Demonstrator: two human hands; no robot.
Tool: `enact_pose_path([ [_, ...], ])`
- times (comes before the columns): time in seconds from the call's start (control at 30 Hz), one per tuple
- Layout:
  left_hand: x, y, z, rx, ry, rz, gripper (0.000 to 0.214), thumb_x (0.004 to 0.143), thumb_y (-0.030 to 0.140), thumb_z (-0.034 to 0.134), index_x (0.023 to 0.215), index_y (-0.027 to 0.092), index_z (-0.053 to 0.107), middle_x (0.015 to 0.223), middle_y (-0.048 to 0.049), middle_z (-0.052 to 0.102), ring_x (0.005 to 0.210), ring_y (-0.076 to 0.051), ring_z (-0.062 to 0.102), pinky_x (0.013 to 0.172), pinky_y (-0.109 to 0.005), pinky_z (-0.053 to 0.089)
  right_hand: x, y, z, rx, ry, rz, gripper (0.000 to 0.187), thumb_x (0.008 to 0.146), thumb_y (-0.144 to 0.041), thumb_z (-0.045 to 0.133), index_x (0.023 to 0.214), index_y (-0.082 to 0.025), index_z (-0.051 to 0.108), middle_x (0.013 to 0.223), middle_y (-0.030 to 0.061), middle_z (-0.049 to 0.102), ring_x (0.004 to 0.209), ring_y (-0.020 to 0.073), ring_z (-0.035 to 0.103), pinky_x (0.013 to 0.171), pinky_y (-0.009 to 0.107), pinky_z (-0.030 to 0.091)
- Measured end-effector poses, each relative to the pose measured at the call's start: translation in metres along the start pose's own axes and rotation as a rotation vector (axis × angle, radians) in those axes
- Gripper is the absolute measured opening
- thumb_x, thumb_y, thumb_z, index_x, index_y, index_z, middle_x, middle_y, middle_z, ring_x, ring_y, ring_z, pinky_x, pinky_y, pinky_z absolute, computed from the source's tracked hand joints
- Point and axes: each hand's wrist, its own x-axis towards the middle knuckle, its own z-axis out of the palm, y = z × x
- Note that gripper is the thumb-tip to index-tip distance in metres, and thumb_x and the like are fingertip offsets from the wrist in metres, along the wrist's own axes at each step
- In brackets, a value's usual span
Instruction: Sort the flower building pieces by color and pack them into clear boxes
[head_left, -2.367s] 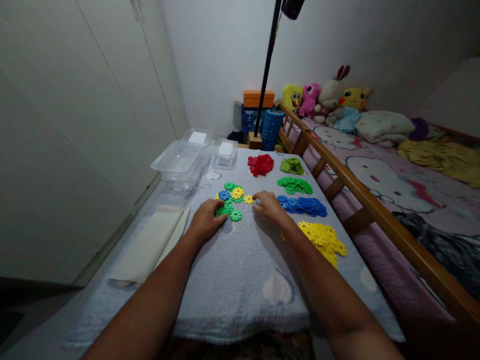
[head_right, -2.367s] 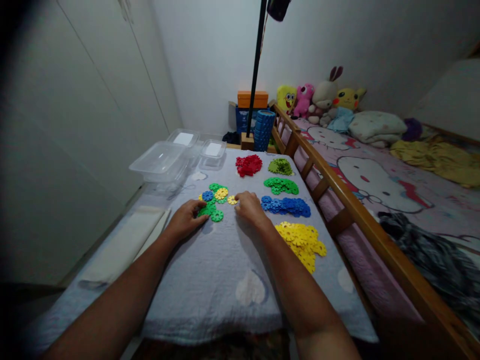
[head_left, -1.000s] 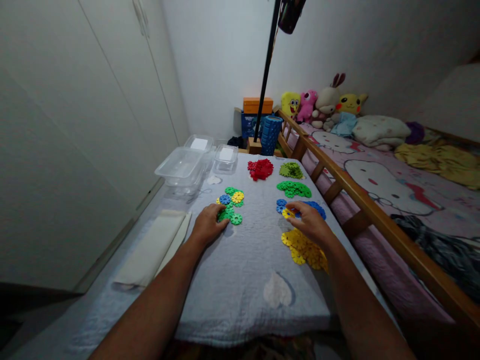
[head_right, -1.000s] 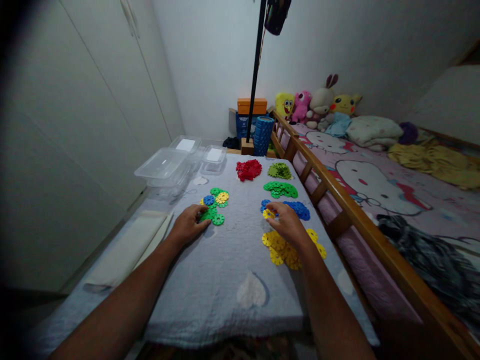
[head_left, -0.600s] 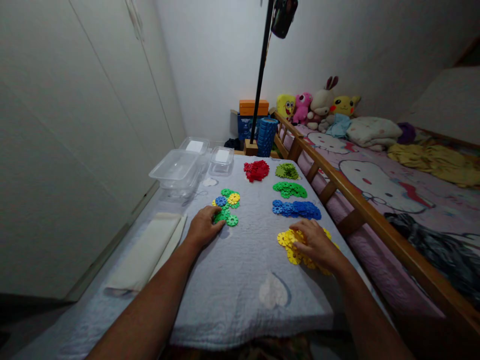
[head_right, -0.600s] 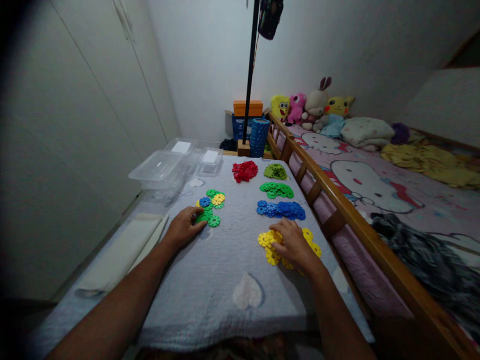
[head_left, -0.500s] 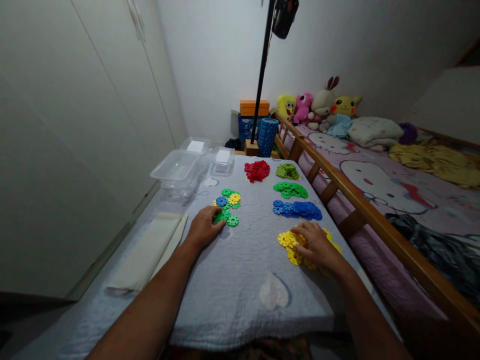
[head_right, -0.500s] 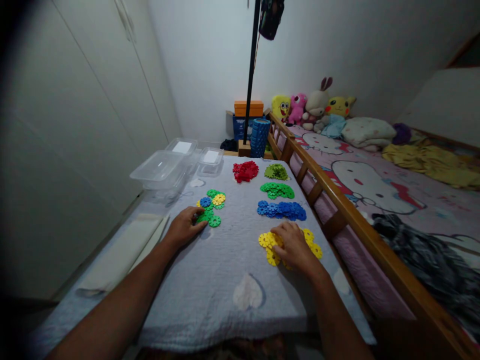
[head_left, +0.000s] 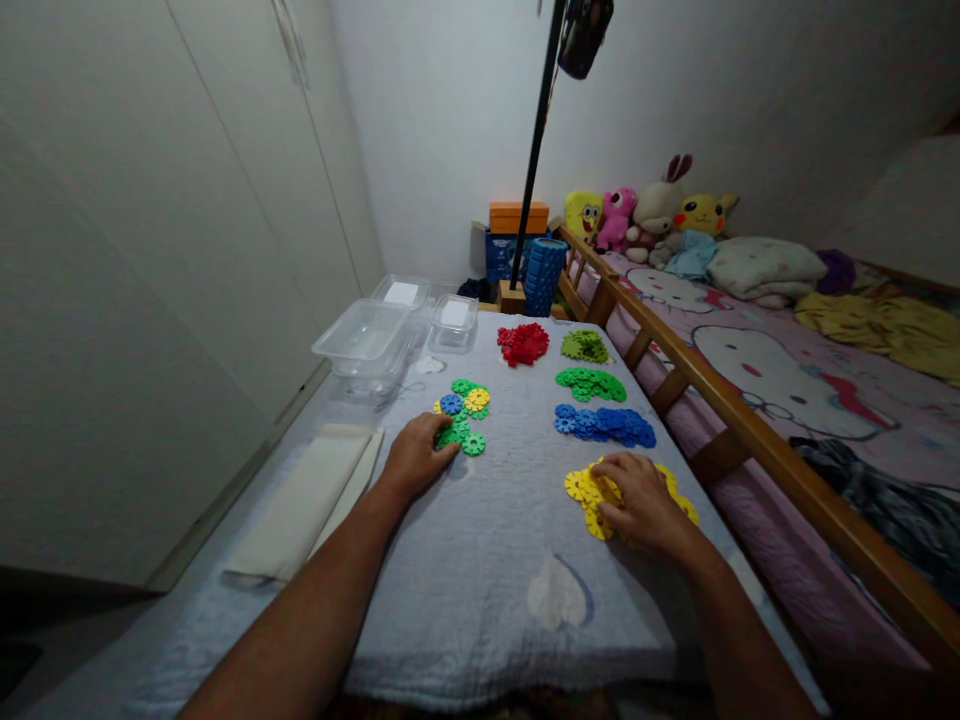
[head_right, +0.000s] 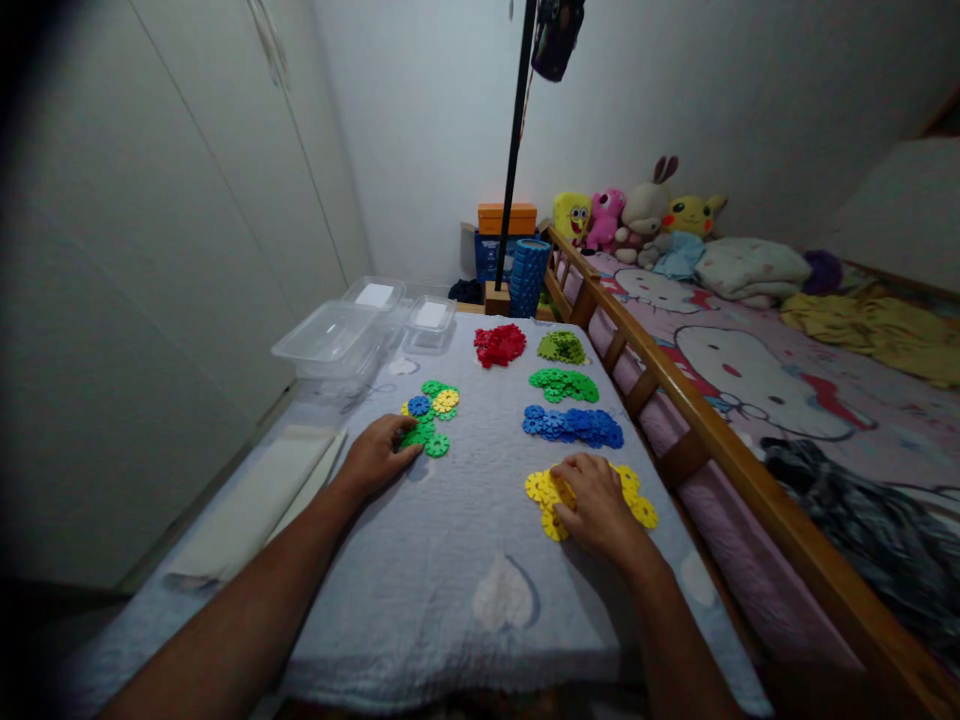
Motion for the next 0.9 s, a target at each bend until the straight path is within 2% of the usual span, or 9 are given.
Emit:
enact_pose_path([
  [0.13,0.0,0.001,-0.001,0.015,-0.012,0.006,0.032,0.077,0.034,0.071,0.106,0.021,0.068,0.108,-0.0089,0.072,0.101,-0.026,0.066,0.092,-0.041,0.053,0.003,-0.003,-0.001,0.019,-0.004,-0.026,0.038,0.079,-0.021,0.065,0.117,-0.022,0.072,0.127,0.0114,0.065,0.12,0.0316,0.053,0.107,0.05,0.04],
  [0.23,0.0,0.001,-0.001,0.024,-0.018,0.015,0.032,0.078,0.034,0.07,0.107,0.021,0.068,0.109,-0.0091,0.071,0.103,-0.027,0.065,0.094,-0.042,0.052,0.012,-0.019,-0.003,0.058,0.028,-0.068,0.035,0.081,-0.022,0.067,0.116,-0.022,0.072,0.127,0.0112,0.065,0.121,0.0311,0.053,0.107,0.049,0.041],
  [0.33,0.001,0.002,-0.001,0.034,-0.02,0.024,0.032,0.078,0.035,0.07,0.108,0.021,0.068,0.108,-0.0091,0.071,0.104,-0.027,0.065,0.095,-0.042,0.052,0.034,-0.05,0.002,0.112,0.064,-0.115,0.034,0.083,-0.021,0.067,0.117,-0.022,0.07,0.125,0.0112,0.066,0.121,0.0301,0.054,0.107,0.047,0.041],
  [0.47,0.0,0.002,-0.001,0.051,-0.018,0.023,0.033,0.078,0.033,0.072,0.109,0.021,0.068,0.109,-0.0089,0.071,0.104,-0.028,0.065,0.094,-0.042,0.052,0.069,-0.102,0.024,0.164,0.054,-0.18,0.037,0.086,-0.023,0.068,0.123,-0.021,0.067,0.129,0.0123,0.066,0.122,0.0299,0.054,0.105,0.045,0.042],
  [0.57,0.0,0.001,-0.001,0.037,-0.014,0.03,0.033,0.078,0.032,0.072,0.109,0.022,0.068,0.109,-0.0088,0.071,0.105,-0.028,0.066,0.095,-0.042,0.052,0.086,-0.129,0.045,0.177,0.066,-0.123,0.046,0.087,-0.028,0.068,0.132,-0.02,0.061,0.135,0.014,0.063,0.125,0.0319,0.051,0.105,0.045,0.042],
  [0.7,0.0,0.002,-0.001,0.03,-0.018,0.033,0.033,0.078,0.031,0.072,0.11,0.021,0.068,0.109,-0.0092,0.071,0.106,-0.028,0.066,0.097,-0.043,0.053,0.092,-0.138,0.061,0.17,0.075,-0.081,0.042,0.089,-0.032,0.067,0.129,-0.02,0.062,0.133,0.0133,0.063,0.123,0.0323,0.051,0.104,0.045,0.041],
  [0.83,0.0,0.003,0.0,0.033,-0.019,0.029,0.036,0.078,0.03,0.072,0.112,0.02,0.067,0.11,-0.0104,0.071,0.108,-0.029,0.065,0.098,-0.044,0.052,0.093,-0.134,0.062,0.18,0.067,-0.056,0.026,0.091,-0.025,0.063,0.116,-0.021,0.069,0.124,0.0107,0.067,0.118,0.03,0.053,0.102,0.043,0.041],
  [0.9,0.0,0.004,-0.001,0.026,-0.016,0.032,0.036,0.078,0.03,0.072,0.112,0.02,0.067,0.11,-0.01,0.07,0.108,-0.028,0.065,0.097,-0.044,0.053,0.094,-0.134,0.062,0.211,0.083,-0.034,0.028,0.092,-0.024,0.062,0.118,-0.02,0.07,0.122,0.0108,0.068,0.117,0.0291,0.054,0.103,0.041,0.04],
])
